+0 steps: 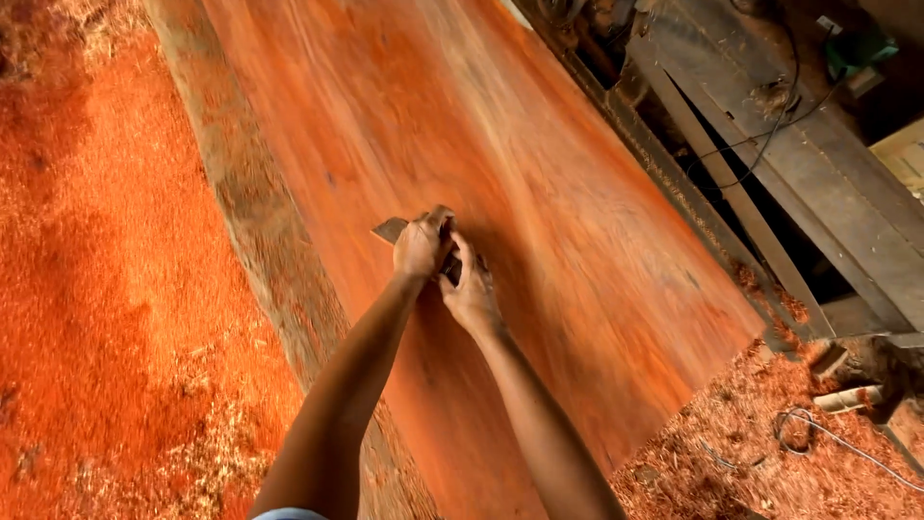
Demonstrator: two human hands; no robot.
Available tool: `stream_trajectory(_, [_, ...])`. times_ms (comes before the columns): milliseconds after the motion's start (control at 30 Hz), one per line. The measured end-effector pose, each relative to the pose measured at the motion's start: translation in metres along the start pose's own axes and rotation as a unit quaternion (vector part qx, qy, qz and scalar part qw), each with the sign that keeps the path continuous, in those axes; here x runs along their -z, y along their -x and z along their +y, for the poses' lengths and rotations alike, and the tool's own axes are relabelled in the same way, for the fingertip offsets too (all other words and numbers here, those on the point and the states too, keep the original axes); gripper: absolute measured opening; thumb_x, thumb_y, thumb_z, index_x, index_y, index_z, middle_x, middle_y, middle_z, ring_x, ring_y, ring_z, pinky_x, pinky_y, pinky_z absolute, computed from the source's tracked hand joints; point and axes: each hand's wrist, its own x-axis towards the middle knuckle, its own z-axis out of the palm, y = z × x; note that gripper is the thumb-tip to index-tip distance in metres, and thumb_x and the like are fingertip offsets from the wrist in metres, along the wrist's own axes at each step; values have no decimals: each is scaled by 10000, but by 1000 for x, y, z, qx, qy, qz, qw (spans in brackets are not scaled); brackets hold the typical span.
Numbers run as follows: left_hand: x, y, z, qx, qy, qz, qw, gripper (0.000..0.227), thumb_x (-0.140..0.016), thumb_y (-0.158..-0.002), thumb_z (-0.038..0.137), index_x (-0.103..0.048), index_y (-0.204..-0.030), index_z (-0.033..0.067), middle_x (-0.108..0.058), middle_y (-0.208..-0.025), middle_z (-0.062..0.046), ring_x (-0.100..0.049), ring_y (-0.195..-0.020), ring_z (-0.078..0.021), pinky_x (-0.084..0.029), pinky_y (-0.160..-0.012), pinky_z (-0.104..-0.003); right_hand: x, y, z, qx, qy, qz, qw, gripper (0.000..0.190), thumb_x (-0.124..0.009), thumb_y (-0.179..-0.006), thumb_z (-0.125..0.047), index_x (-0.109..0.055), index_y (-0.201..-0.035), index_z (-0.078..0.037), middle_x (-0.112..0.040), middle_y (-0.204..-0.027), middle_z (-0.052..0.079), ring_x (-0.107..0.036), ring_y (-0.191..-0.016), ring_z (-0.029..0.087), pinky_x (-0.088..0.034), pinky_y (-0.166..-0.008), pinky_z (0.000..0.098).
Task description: Scraping the surface of a large wooden plank with a hand tool to refine the surface.
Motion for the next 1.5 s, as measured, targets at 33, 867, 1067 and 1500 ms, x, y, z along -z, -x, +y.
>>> stream_trajectory(33, [-2,14,10,-2,0,3,1000,182,-678,-926,172,-633,-1098,127,-735,-1002,-180,-720,-893,-386,-560,-727,-492,8,18,1,3,0,1,1000,804,-766,-854,-81,-349,-1535,-171,-614,-1355,207,-583,-1287,392,-494,-1066,514])
stream_trajectory(867, [-72,189,126,-100,22,-76,992,241,-722,-827,72,-652,-1048,136,-697,-911,-121,-710,-832,-301,-609,-709,-437,113,210,69,-110,-8,-18,994,743,-784,-856,-157,-410,-1499,-179,-647,-1261,243,-674,-1174,402,-601,-964,485])
stream_trajectory(1067, [-100,40,69,-95,-8,-106,990,208,-681,-907,136,-610,-1103,149,-696,-993,-150,-743,-823,-328,-643,-713,-436,88,69,71,-25,-6,45,999,716,-796,-844,-135,-455,-1474,-117,-651,-1253,269,-671,-1150,421,-573,-947,504])
stream_trajectory(1500, [-106,-93,50,-150,38,-2,988,240,-681,-858,185,-572,-1062,119,-719,-927,-175,-694,-906,-413,-544,-738,-520,62,-63,89,-27,29,75,996,798,-764,-828,-60,-383,-1517,-190,-677,-1266,180,-637,-1205,373,-526,-1015,498])
